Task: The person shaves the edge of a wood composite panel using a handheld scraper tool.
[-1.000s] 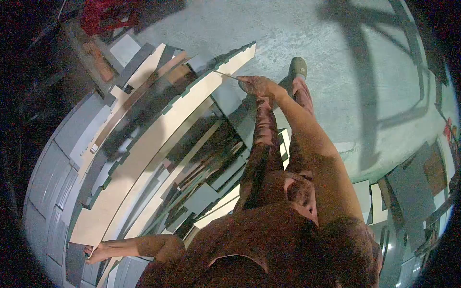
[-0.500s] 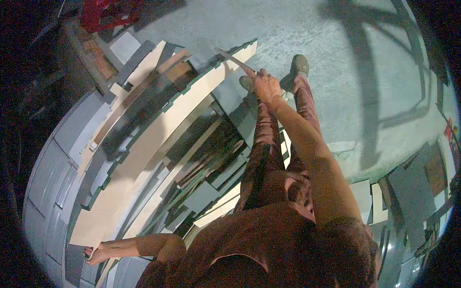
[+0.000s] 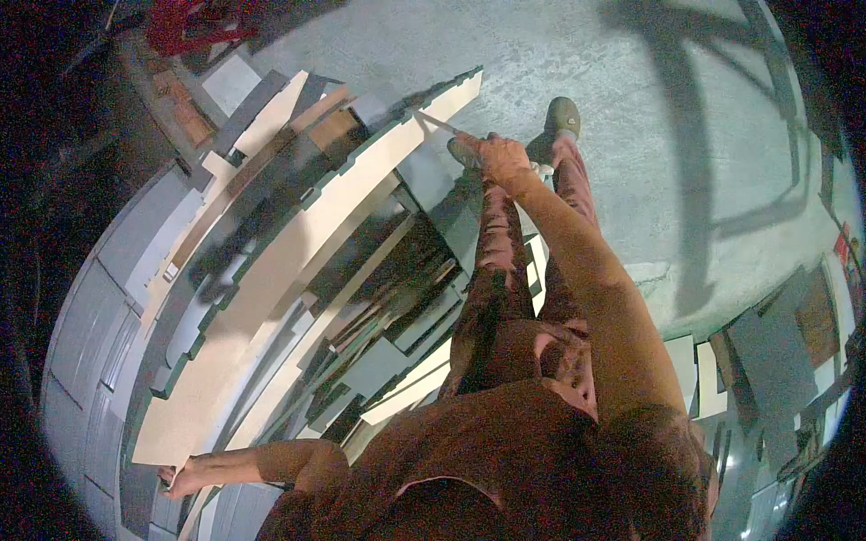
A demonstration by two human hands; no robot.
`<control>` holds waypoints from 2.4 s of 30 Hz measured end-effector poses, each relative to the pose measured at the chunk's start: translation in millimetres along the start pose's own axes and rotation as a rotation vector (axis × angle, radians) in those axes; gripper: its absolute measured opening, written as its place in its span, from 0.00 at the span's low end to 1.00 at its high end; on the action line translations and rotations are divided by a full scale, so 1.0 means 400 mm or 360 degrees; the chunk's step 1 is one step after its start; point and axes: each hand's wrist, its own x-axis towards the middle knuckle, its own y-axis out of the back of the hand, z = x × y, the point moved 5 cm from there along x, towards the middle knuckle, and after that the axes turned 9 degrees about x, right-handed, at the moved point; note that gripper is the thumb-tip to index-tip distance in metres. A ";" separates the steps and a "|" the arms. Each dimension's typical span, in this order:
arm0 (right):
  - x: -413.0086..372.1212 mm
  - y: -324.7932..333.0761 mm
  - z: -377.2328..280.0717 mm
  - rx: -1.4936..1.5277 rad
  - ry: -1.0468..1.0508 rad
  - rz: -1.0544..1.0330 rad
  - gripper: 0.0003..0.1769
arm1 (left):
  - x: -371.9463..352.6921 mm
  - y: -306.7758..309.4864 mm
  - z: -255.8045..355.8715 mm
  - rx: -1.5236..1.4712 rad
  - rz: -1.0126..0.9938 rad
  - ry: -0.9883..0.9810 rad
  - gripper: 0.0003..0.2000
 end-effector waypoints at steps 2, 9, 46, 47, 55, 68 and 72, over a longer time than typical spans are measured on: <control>0.010 -0.020 0.015 -0.0022 0.0016 0.0005 0.44 | -0.025 -0.020 0.011 0.0070 0.0013 -0.0058 0.16; 0.015 -0.011 0.008 0.0082 0.0090 0.0113 0.27 | -0.102 -0.066 0.027 0.0172 0.0239 -0.0119 0.13; 0.088 -0.030 0.053 0.0026 -0.0158 0.0248 0.37 | 0.095 0.117 -0.201 0.0161 -0.0013 0.0094 0.20; 0.095 -0.040 0.053 0.0019 -0.0081 0.0148 0.36 | 0.073 0.115 -0.194 0.0273 0.0264 0.0031 0.20; 0.201 -0.121 0.125 -0.0026 -0.0109 -0.0132 0.29 | 0.148 0.194 -0.254 0.0217 0.0205 0.0019 0.19; 0.358 -0.185 0.313 0.0029 -0.0170 0.0037 0.23 | 0.102 0.199 -0.294 0.0863 0.0180 -0.0327 0.28; 0.387 -0.216 0.361 0.0446 -0.0065 0.0045 0.22 | 0.112 0.255 -0.323 0.0709 0.0402 -0.0268 0.21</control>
